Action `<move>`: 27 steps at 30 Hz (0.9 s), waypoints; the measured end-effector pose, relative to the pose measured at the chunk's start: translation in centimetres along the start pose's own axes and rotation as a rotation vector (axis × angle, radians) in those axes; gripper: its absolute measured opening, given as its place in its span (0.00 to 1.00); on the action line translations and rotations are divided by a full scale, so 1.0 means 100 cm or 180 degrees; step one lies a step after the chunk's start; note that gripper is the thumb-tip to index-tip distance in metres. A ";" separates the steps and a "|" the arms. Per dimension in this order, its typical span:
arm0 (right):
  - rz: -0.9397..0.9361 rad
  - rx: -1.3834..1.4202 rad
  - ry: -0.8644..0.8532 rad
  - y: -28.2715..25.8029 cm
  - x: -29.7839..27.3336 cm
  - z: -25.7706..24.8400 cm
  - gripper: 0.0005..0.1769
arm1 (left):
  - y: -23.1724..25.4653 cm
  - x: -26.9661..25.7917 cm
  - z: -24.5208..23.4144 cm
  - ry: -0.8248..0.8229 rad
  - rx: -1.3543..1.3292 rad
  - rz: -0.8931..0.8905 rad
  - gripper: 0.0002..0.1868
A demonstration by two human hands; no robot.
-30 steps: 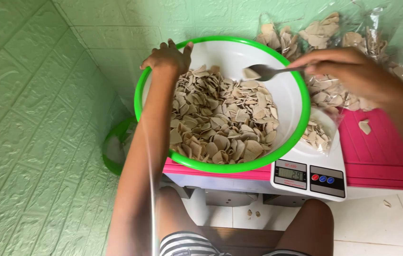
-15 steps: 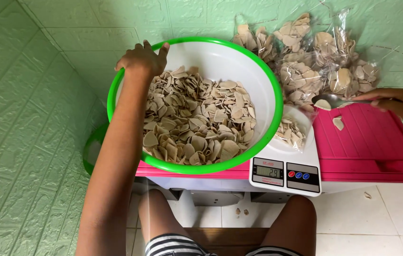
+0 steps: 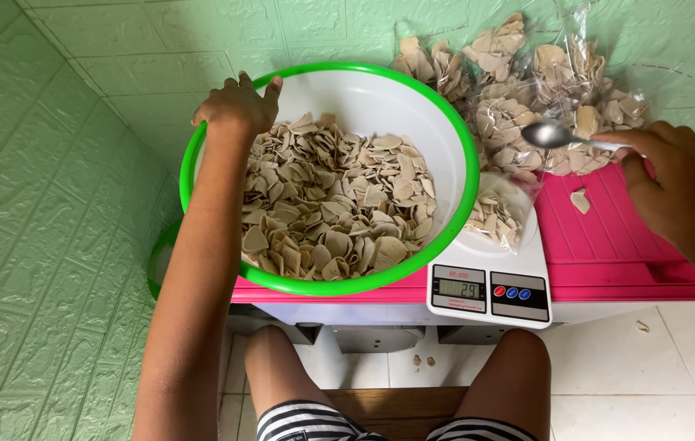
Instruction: Packaging food items into plastic bags and weighing them on a scale
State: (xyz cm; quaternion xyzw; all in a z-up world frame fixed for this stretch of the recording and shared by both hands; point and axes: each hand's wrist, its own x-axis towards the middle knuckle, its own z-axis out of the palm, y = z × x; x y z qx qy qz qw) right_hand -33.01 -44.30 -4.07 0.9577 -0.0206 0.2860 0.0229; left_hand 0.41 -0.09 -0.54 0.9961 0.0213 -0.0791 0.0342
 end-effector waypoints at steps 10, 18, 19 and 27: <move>0.1879 0.2603 -0.1065 -0.044 0.019 0.022 0.20 | -0.001 -0.001 -0.001 -0.0011 -0.0053 0.0019 0.47; 0.1212 0.2135 -0.1251 -0.085 0.027 0.020 0.28 | -0.002 0.001 0.001 0.0019 -0.0027 0.0024 0.47; 0.1210 0.2134 -0.1254 -0.086 0.028 0.020 0.28 | -0.002 0.002 0.001 0.0017 -0.0028 0.0022 0.47; 0.1252 0.2326 -0.1227 -0.088 0.030 0.021 0.25 | -0.002 0.002 0.000 -0.0002 -0.0071 0.0015 0.47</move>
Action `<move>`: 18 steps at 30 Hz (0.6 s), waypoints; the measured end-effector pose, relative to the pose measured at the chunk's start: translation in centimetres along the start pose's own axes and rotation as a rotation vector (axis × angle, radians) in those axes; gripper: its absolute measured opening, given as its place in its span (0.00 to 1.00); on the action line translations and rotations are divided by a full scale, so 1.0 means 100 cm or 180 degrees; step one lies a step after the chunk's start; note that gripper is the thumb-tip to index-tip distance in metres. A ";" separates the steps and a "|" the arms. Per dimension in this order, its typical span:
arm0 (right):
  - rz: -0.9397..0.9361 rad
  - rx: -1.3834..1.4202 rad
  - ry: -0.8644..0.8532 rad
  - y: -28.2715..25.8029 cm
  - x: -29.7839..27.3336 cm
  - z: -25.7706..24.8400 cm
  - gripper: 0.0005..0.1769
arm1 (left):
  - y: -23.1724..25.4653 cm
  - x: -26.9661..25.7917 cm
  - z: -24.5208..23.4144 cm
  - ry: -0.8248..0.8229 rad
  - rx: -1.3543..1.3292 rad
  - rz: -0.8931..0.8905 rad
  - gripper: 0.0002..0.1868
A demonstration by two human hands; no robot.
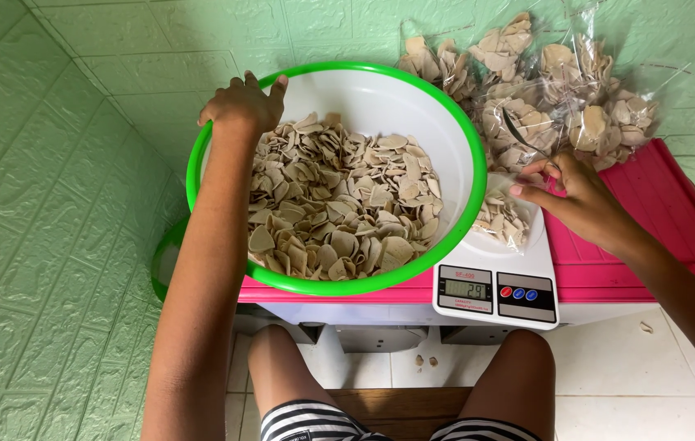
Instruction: Packaging food items into plastic bags and weighing them on a scale
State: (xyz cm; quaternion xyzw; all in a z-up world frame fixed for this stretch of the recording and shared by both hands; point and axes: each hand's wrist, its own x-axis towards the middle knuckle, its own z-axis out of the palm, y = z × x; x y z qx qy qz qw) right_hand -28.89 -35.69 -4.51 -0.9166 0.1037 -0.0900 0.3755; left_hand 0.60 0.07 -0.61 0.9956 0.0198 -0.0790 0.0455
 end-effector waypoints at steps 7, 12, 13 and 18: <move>0.0019 0.0048 -0.0016 -0.002 -0.001 0.002 0.25 | 0.000 0.001 0.001 0.0037 -0.0017 0.0001 0.47; -0.0262 -0.0111 0.0105 0.018 0.006 0.003 0.20 | 0.000 0.002 0.002 0.0022 -0.0002 -0.0005 0.47; -0.0264 -0.0113 0.0104 0.018 0.007 0.003 0.20 | 0.000 0.002 0.001 0.0023 -0.0004 -0.0007 0.47; -0.0251 -0.0162 0.0165 0.016 0.010 0.001 0.19 | 0.001 0.003 0.001 -0.0008 -0.0041 -0.0033 0.47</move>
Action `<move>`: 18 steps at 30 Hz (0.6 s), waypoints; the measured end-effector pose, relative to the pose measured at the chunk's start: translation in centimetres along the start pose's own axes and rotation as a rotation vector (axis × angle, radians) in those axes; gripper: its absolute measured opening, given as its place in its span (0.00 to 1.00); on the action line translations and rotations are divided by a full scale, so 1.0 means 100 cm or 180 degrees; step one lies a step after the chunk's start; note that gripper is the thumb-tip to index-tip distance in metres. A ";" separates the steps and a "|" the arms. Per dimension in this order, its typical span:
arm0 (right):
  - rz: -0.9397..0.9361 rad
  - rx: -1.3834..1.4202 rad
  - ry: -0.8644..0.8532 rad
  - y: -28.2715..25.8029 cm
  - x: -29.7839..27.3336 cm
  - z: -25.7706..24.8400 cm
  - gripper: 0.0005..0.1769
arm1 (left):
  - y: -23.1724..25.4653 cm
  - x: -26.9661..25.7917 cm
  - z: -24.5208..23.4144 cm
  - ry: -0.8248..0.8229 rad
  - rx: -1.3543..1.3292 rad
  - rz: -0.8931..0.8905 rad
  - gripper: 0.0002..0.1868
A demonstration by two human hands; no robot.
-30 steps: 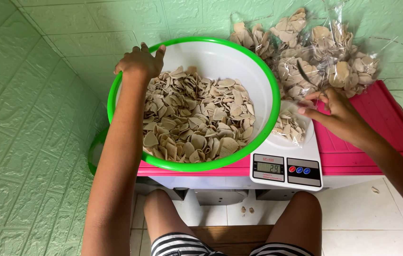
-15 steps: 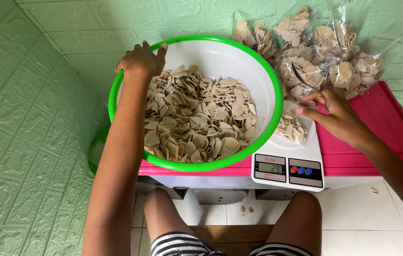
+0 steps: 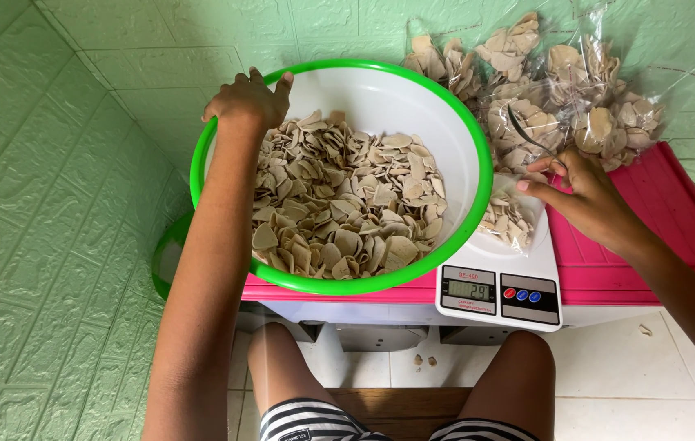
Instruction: Packaging food items into plastic bags and weighing them on a scale
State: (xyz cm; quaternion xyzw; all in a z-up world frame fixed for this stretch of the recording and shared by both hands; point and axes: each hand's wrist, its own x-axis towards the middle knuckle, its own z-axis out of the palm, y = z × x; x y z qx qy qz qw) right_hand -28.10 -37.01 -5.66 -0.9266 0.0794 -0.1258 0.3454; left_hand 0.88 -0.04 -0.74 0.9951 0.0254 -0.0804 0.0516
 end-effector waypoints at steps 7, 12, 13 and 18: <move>-0.0460 0.0435 0.0426 -0.007 0.007 0.005 0.17 | 0.001 -0.002 0.000 0.0011 0.0012 0.0005 0.47; -0.0284 0.0678 0.0646 -0.045 0.017 0.013 0.15 | 0.001 -0.003 -0.001 -0.0037 0.0006 -0.0025 0.46; -0.0288 0.0675 0.0631 -0.055 0.020 0.017 0.15 | 0.001 -0.003 0.000 -0.0045 -0.0001 -0.0038 0.46; -0.0540 0.0361 0.0055 -0.096 0.042 0.036 0.12 | -0.001 -0.004 -0.002 -0.0049 0.0016 0.0053 0.44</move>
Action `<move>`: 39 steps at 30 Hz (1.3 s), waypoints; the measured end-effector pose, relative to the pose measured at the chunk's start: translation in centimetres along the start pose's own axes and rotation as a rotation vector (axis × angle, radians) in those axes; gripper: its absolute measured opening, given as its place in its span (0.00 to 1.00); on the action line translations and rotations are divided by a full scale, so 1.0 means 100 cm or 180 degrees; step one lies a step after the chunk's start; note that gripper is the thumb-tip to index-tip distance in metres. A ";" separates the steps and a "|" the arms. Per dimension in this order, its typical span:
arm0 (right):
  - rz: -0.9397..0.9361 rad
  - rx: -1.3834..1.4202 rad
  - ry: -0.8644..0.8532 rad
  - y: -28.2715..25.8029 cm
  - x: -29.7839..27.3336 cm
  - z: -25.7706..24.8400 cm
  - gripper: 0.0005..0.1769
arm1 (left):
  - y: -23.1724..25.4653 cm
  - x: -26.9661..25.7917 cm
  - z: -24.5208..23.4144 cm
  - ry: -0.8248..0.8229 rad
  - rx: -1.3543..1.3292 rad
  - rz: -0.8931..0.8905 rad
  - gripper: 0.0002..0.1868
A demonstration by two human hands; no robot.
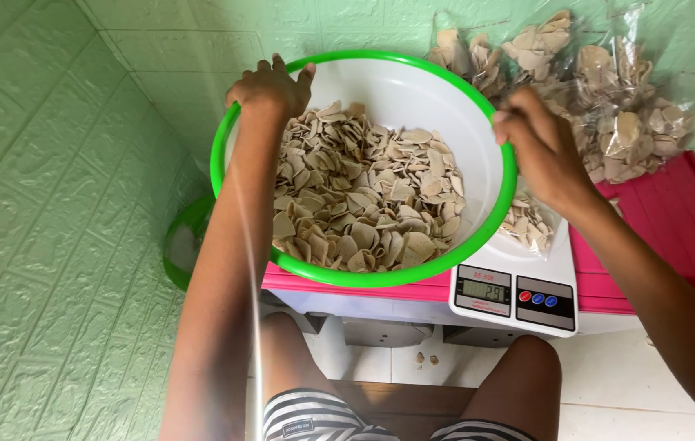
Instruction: Packaging food items into plastic bags and weighing them on a scale
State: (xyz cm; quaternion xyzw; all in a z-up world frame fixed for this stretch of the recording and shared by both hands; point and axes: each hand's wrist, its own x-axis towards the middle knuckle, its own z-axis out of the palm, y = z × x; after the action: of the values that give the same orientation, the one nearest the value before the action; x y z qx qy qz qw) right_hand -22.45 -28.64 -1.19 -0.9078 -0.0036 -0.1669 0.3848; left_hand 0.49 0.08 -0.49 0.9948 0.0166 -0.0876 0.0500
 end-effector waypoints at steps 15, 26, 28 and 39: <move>-0.0999 -0.2015 -0.1483 -0.089 0.036 0.069 0.19 | -0.007 0.008 0.006 0.0039 -0.0093 0.0140 0.45; -0.1260 -0.1809 -0.1549 -0.077 0.042 0.097 0.21 | -0.007 0.008 0.005 -0.0018 -0.0098 0.0138 0.46; -0.1238 -0.1802 -0.1467 -0.074 0.041 0.097 0.22 | -0.007 0.008 0.005 -0.0022 -0.0110 0.0134 0.46; -0.1831 -0.0956 -0.1147 -0.103 0.027 0.078 0.12 | -0.007 0.014 0.009 0.0040 -0.0127 0.0121 0.47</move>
State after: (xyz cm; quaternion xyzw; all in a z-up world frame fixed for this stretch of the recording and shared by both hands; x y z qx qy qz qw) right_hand -18.92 -16.27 1.73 -0.9308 -0.3017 -0.1043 0.1778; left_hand 1.68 0.71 -1.67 0.9942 -0.0003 -0.0801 0.0714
